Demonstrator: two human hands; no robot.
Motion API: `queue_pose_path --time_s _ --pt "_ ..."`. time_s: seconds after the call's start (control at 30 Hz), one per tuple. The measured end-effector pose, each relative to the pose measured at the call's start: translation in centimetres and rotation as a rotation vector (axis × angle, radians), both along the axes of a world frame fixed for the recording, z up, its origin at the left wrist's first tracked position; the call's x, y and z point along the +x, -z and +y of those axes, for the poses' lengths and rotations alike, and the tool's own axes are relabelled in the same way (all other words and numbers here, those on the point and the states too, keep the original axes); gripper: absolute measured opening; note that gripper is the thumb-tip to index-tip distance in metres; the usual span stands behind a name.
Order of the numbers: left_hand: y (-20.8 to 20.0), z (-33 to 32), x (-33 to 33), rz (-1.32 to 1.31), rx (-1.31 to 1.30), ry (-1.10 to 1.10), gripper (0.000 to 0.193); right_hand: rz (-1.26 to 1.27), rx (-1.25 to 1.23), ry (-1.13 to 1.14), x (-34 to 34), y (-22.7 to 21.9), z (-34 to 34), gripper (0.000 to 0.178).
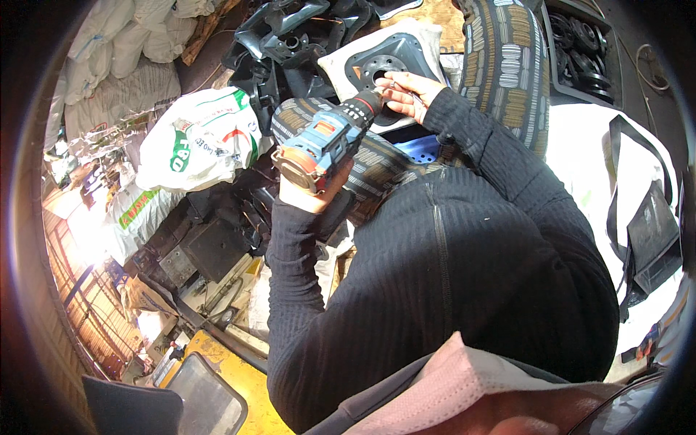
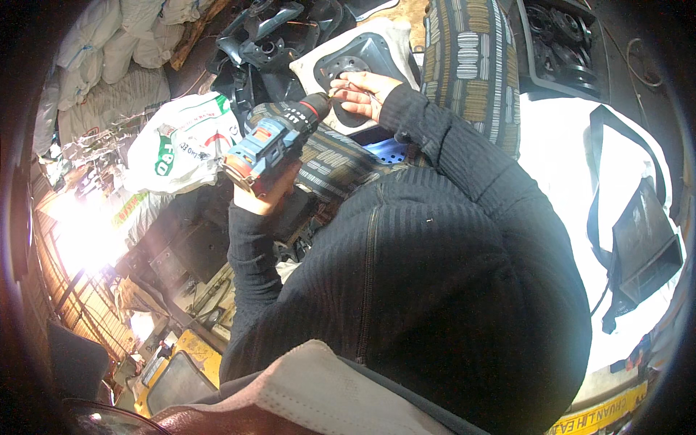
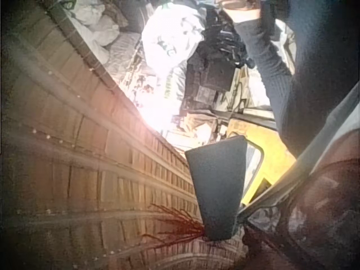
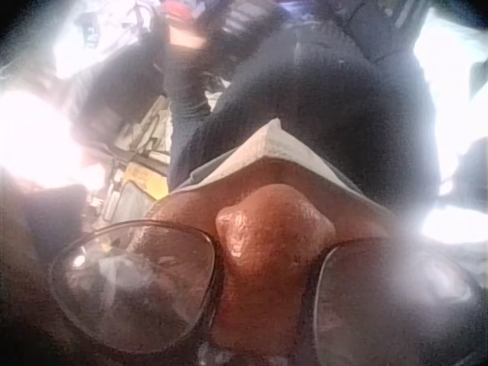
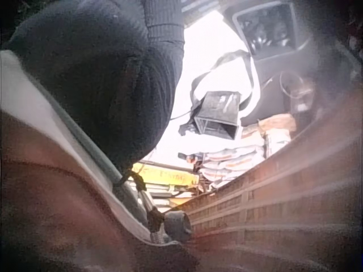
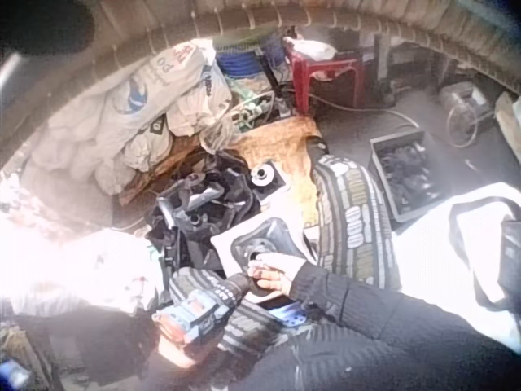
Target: The person uses a cordless drill to make holes in black plastic parts placed on a cushioned surface. They repeatedly position the drill, apply pressure, and remove the parts after drilling.
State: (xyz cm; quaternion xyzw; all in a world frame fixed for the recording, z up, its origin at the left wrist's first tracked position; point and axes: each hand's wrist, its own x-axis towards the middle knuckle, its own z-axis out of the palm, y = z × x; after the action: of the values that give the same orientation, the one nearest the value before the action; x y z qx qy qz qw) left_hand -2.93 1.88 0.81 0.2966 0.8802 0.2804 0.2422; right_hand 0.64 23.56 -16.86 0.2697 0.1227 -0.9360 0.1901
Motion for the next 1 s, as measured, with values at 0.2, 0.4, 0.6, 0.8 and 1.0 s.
queue_pose_path --time_s 0.2,0.4,0.6,0.8,1.0 --pt "-0.1 1.1 0.3 0.018 -0.022 0.003 0.016 -0.046 -0.002 0.021 0.0 -0.1 -0.2 0.026" --pt "1.4 1.8 -0.4 0.151 -0.169 0.321 0.053 -0.039 0.066 -0.032 -0.4 0.6 0.1 0.022" --pt "3.8 1.1 -1.6 -0.101 -0.185 0.149 0.063 -0.212 0.243 -0.13 -0.3 0.7 1.0 0.026" --pt "5.0 2.5 -5.4 0.265 -0.299 0.276 0.047 -0.108 0.748 0.145 -0.2 7.6 0.5 0.024" --pt "6.1 3.7 -7.3 0.095 -0.336 0.154 0.039 -0.121 1.07 -0.141 -1.2 6.0 0.6 0.034"
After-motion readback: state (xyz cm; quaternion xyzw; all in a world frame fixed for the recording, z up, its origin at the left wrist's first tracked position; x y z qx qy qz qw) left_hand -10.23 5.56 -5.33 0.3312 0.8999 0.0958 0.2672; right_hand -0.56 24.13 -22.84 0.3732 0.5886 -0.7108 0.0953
